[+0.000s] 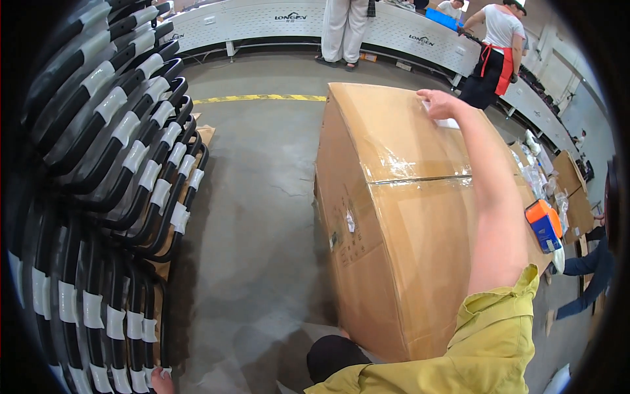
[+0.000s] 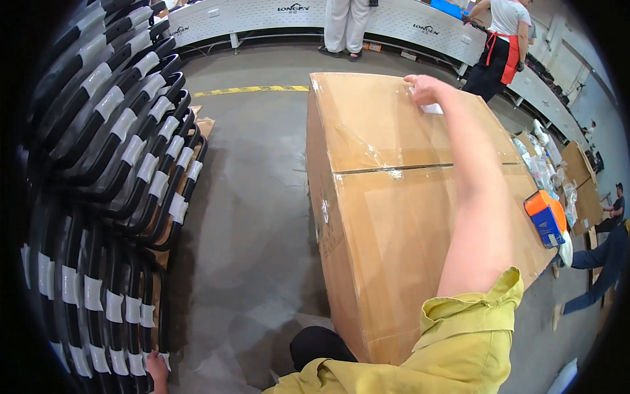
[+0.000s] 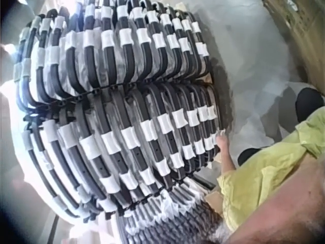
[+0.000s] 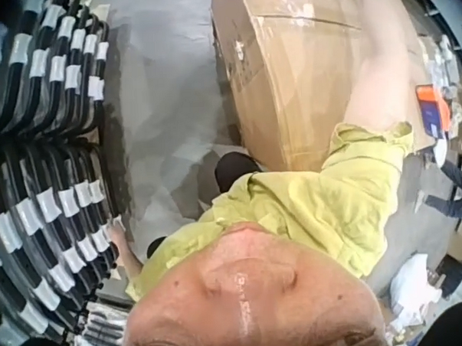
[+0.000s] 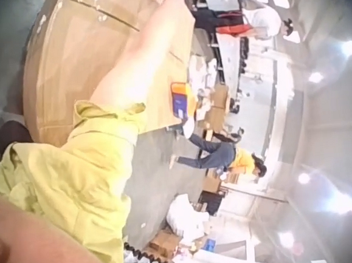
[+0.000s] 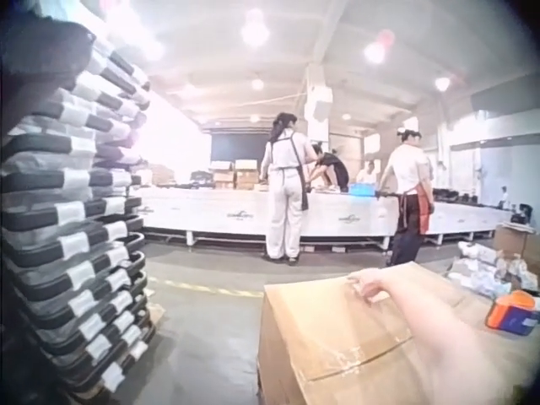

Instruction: The recorder wraps white foam protective strips around black metal chair frame parts in a factory setting.

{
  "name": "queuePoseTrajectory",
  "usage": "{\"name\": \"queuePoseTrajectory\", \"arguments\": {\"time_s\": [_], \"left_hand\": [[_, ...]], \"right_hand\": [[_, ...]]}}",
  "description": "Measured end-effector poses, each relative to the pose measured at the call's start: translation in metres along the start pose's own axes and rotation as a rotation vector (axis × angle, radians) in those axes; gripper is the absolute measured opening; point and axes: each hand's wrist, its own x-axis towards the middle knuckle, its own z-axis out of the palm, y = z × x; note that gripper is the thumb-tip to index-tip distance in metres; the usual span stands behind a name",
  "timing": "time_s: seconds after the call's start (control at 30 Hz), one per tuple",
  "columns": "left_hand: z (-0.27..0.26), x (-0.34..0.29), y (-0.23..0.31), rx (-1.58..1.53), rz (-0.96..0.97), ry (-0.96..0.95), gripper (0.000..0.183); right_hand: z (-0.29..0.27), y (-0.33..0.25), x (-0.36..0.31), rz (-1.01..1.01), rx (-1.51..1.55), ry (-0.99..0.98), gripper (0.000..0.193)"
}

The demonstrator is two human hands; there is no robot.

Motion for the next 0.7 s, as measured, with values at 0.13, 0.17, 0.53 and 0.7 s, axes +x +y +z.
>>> {"name": "queuePoseTrajectory", "arguments": {"time_s": [0.13, 0.17, 0.53, 0.7], "left_hand": [[-0.011, 0.015, 0.054, -0.156, 0.143, -0.060, 0.020], [-0.009, 0.021, 0.069, -0.219, 0.244, -0.048, 0.020], [-0.025, 0.039, 0.259, -1.120, 0.405, -0.615, 0.070], [-0.083, 0.027, 0.272, -1.752, 0.395, -0.498, 0.072]], "right_hand": [[-0.009, 0.000, -0.013, 0.063, -0.108, -0.036, 0.053], [-0.015, -0.002, -0.019, 0.112, -0.158, -0.050, 0.048], [-0.103, -0.284, -0.118, -0.536, 0.743, 0.237, 0.025], [-0.002, -0.451, -0.162, -0.597, 1.247, -0.402, 0.016]]}}
